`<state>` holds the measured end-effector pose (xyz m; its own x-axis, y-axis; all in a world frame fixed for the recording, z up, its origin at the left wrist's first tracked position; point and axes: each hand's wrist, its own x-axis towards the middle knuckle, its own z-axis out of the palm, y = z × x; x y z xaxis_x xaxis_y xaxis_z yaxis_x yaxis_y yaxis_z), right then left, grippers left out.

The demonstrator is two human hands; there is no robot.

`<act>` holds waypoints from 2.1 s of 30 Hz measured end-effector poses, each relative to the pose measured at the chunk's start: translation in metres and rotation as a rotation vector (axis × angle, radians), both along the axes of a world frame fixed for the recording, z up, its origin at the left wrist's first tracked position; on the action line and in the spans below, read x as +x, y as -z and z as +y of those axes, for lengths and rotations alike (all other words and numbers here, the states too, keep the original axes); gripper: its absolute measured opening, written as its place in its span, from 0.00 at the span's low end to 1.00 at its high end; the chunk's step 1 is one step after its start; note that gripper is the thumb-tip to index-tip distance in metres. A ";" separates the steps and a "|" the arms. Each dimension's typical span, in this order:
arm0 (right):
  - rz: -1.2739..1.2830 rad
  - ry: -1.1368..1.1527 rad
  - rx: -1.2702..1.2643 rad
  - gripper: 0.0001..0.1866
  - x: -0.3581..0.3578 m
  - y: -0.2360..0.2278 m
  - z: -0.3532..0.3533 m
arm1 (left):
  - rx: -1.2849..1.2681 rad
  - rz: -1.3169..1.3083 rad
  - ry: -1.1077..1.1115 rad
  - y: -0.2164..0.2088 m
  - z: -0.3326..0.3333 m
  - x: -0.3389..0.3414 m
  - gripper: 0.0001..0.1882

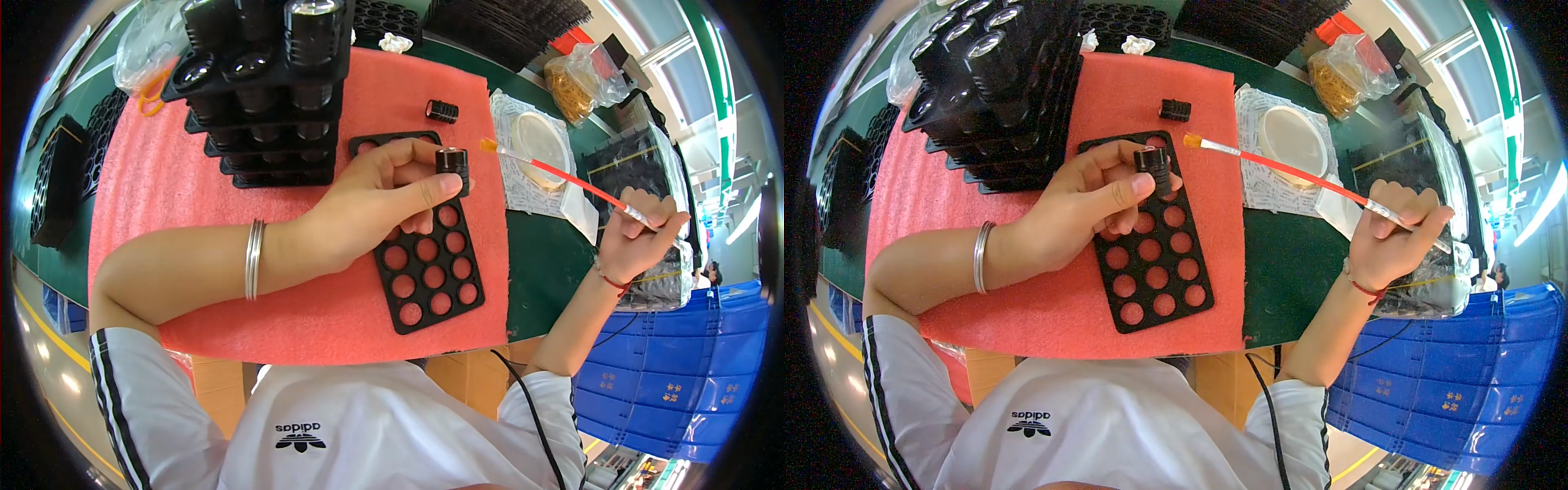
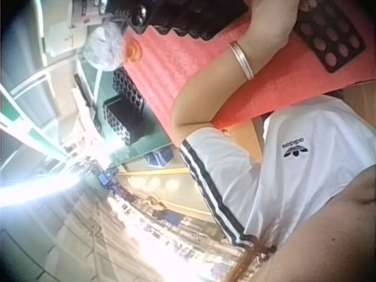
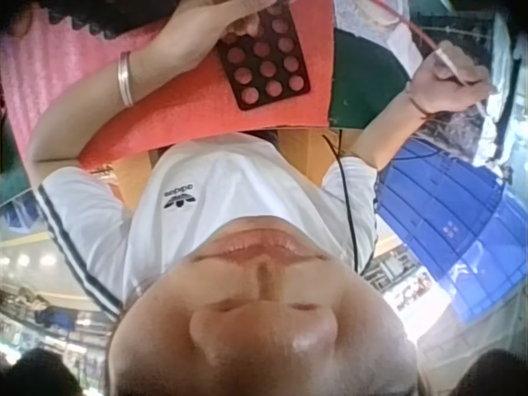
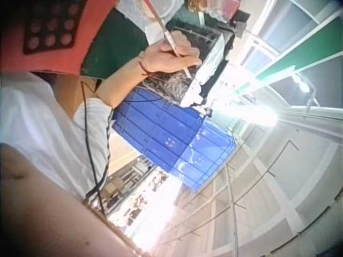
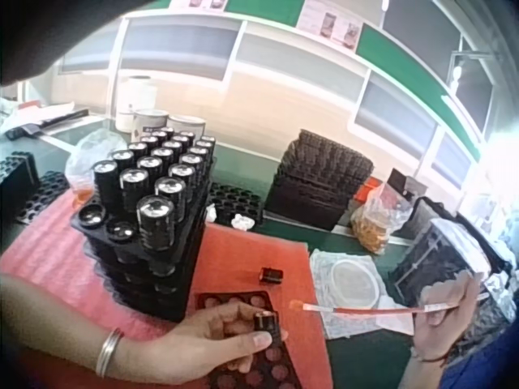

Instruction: The recorder applies glue to small cylindrical housing components with a brush and arranges them in a grid tray.

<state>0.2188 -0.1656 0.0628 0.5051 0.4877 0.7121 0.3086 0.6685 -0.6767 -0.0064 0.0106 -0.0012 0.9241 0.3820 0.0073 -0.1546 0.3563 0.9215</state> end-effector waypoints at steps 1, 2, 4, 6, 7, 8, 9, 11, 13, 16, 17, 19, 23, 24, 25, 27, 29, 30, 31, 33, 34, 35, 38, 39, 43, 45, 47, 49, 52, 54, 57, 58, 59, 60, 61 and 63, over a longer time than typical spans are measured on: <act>0.020 -0.021 0.013 0.23 -0.001 -0.002 -0.001 | 0.010 0.002 -0.011 -0.001 0.000 0.000 0.15; 0.009 -0.042 0.007 0.23 -0.002 -0.001 -0.002 | 0.021 0.013 -0.011 -0.002 0.000 -0.001 0.15; -0.011 -0.085 -0.003 0.23 -0.003 -0.002 -0.003 | 0.043 0.035 -0.010 -0.004 0.000 -0.001 0.14; -0.003 -0.102 -0.004 0.23 -0.007 0.000 -0.001 | 0.062 0.044 -0.021 -0.003 0.000 -0.001 0.15; 0.002 -0.110 -0.004 0.22 -0.008 0.000 0.000 | 0.071 0.048 -0.027 -0.003 0.000 -0.001 0.15; -0.006 -0.114 -0.005 0.22 -0.009 0.000 0.000 | 0.077 0.050 -0.021 -0.003 0.000 -0.001 0.15; -0.014 -0.118 -0.007 0.22 -0.009 0.000 0.000 | 0.083 0.052 -0.015 -0.004 0.001 -0.002 0.15; -0.035 -0.110 -0.016 0.22 -0.011 0.001 0.000 | 0.084 0.043 -0.025 -0.002 0.001 -0.002 0.16; -0.059 -0.086 -0.031 0.22 -0.012 0.002 0.002 | 0.073 0.022 -0.055 0.002 -0.001 0.000 0.16; -0.095 -0.058 -0.068 0.21 -0.009 0.001 -0.001 | 0.013 0.045 -0.006 -0.001 0.002 -0.001 0.15; -0.099 -0.058 -0.073 0.21 -0.008 0.001 -0.002 | -0.002 0.040 -0.006 0.000 0.002 -0.001 0.14; -0.108 -0.057 -0.083 0.21 -0.006 0.001 -0.002 | -0.031 0.030 -0.005 0.002 0.002 0.000 0.13; -0.130 -0.002 -0.058 0.21 -0.007 -0.001 -0.003 | -0.036 0.017 0.011 0.002 0.003 0.000 0.12; -0.143 0.022 -0.051 0.21 -0.006 -0.001 -0.003 | -0.037 0.006 0.011 0.004 0.003 0.001 0.12; -0.157 0.044 -0.044 0.21 -0.005 -0.001 -0.004 | -0.039 -0.005 0.009 0.005 0.003 0.001 0.12; -0.069 -0.021 0.004 0.21 -0.002 -0.002 -0.005 | -0.033 -0.003 -0.008 0.003 0.002 0.000 0.12; -0.034 -0.092 0.019 0.21 -0.002 -0.003 -0.005 | -0.033 -0.006 -0.021 0.002 0.001 0.000 0.13; -0.044 -0.129 0.010 0.20 -0.004 -0.004 -0.005 | -0.037 -0.011 -0.023 0.003 0.001 0.000 0.13; -0.053 -0.167 0.001 0.20 -0.006 -0.004 -0.005 | -0.041 -0.016 -0.026 0.003 0.001 0.000 0.13; -0.066 -0.170 -0.014 0.20 -0.008 -0.003 -0.005 | -0.029 -0.002 -0.040 0.002 0.000 0.000 0.13; -0.068 -0.159 -0.019 0.20 -0.010 -0.002 -0.004 | -0.024 0.005 -0.046 0.002 0.000 0.000 0.13; -0.068 -0.147 -0.024 0.20 -0.010 -0.001 -0.004 | -0.022 0.010 -0.045 0.000 0.000 -0.001 0.13; -0.112 -0.099 -0.070 0.20 -0.010 0.001 -0.002 | -0.032 0.015 -0.046 -0.003 0.001 -0.002 0.12; -0.117 -0.095 -0.076 0.20 -0.009 0.001 -0.002 | -0.045 0.011 -0.051 -0.002 0.001 -0.002 0.12; -0.128 -0.054 -0.105 0.20 -0.005 0.000 -0.004 | -0.007 -0.028 -0.018 0.001 0.003 -0.001 0.13; -0.156 -0.012 -0.118 0.21 -0.002 0.000 -0.005 | -0.044 -0.051 -0.015 0.004 0.004 0.000 0.14; -0.214 0.052 -0.128 0.21 0.003 0.002 -0.005 | -0.032 -0.055 0.004 0.004 0.004 0.000 0.15; -0.127 0.003 -0.081 0.21 0.004 0.002 -0.004 | 0.028 -0.041 0.040 0.003 0.004 -0.001 0.16; -0.029 -0.075 -0.030 0.20 0.000 -0.002 -0.003 | 0.010 -0.062 0.037 0.005 0.005 -0.001 0.16; -0.027 -0.113 -0.010 0.18 -0.001 -0.003 -0.005 | -0.006 -0.059 0.037 0.003 0.003 -0.001 0.16; -0.035 -0.119 -0.036 0.15 -0.005 -0.004 -0.006 | -0.016 -0.029 0.001 0.003 0.003 -0.001 0.15; -0.056 -0.129 -0.046 0.13 -0.004 -0.003 -0.006 | -0.017 -0.015 -0.016 0.004 0.003 -0.001 0.15; -0.067 -0.139 -0.054 0.13 -0.003 -0.002 -0.006 | -0.025 -0.011 -0.026 0.003 0.002 -0.001 0.14; -0.078 -0.149 -0.061 0.12 -0.002 -0.002 -0.005 | -0.033 -0.006 -0.035 0.001 0.001 -0.001 0.13; -0.088 -0.159 -0.068 0.12 -0.002 -0.001 -0.005 | -0.041 -0.001 -0.045 0.000 0.000 -0.002 0.13; -0.114 -0.190 -0.088 0.10 -0.003 -0.002 -0.004 | -0.068 -0.001 -0.037 -0.002 0.001 -0.003 0.12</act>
<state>0.2156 -0.1701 0.0649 0.3169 0.6292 0.7097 0.2612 0.6615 -0.7030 -0.0099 0.0113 0.0007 0.9093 0.4158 -0.0190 -0.1699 0.4124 0.8950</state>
